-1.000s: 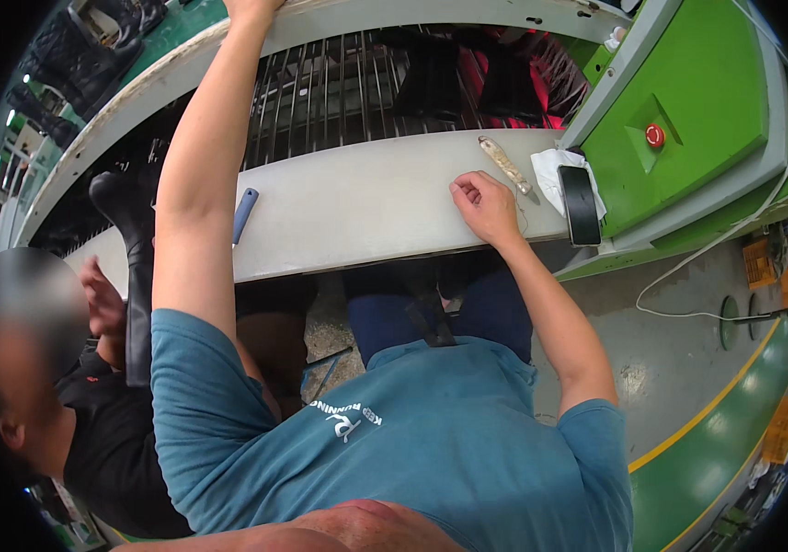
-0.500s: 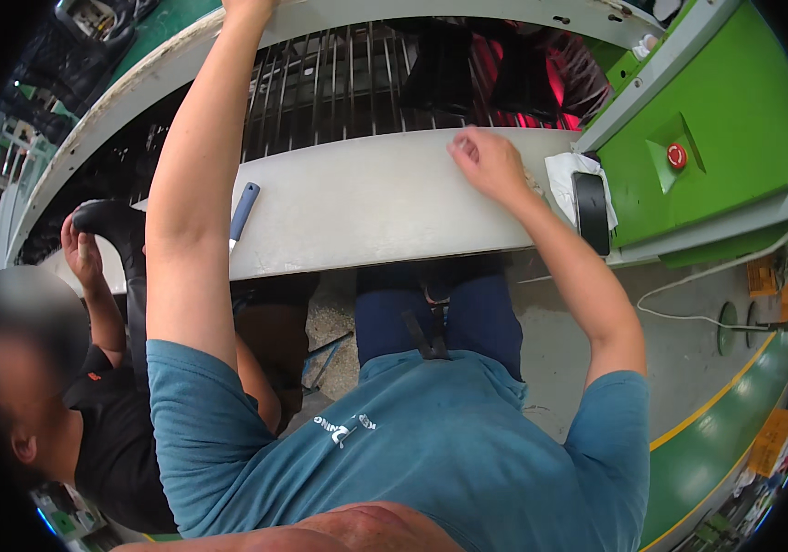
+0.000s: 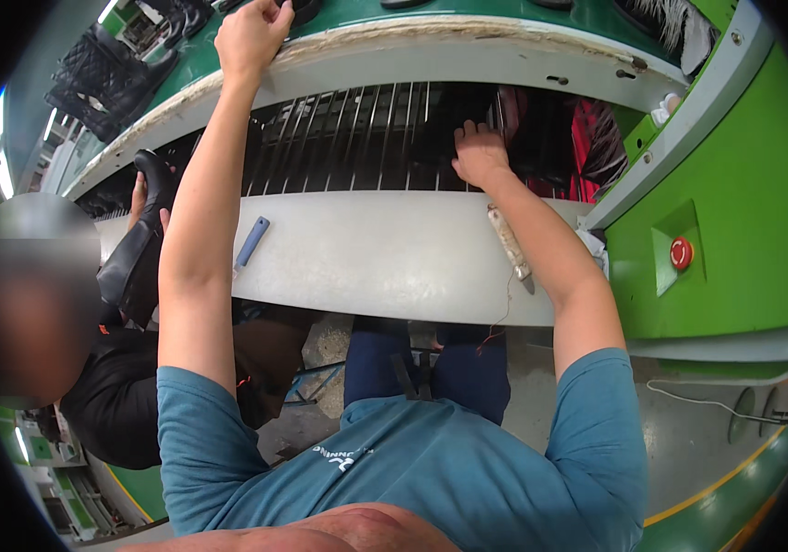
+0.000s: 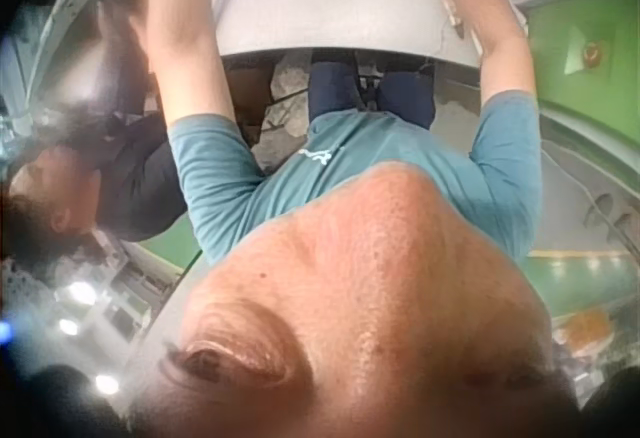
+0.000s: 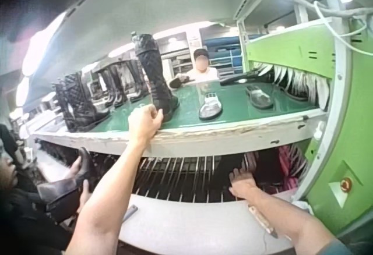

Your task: The person attaches soles to boots by aligning and pressing them onto the bottoms by hand, then places the assembled boots onto the upper conveyor belt.

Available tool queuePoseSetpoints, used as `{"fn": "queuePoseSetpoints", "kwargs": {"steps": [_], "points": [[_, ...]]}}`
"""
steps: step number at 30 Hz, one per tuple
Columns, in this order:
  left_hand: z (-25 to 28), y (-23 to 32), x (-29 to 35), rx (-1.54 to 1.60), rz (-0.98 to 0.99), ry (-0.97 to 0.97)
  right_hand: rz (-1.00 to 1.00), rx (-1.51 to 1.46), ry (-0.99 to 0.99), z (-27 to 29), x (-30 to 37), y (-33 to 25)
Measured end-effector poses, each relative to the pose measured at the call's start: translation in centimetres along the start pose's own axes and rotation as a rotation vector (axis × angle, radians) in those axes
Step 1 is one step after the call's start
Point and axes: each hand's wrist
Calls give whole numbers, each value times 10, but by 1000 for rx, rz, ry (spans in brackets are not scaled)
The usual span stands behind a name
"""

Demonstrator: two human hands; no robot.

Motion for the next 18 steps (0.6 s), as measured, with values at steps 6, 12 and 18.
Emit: {"fn": "queuePoseSetpoints", "kwargs": {"steps": [6,12,18], "points": [[0,1,0,-15,14,0,-176,-272,-218,15,-25,1],[1,-1,2,-1,16,26,-209,-568,-81,59,-39,-31],[2,-1,7,66,-4,55,-299,-1021,71,112,-14,-67]]}}
Point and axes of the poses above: each hand's wrist, its own x-axis away from the middle knuckle, its own z-axis out of the back of the hand, y = z × x, and after that the axes turned 10 degrees about -x, right-handed
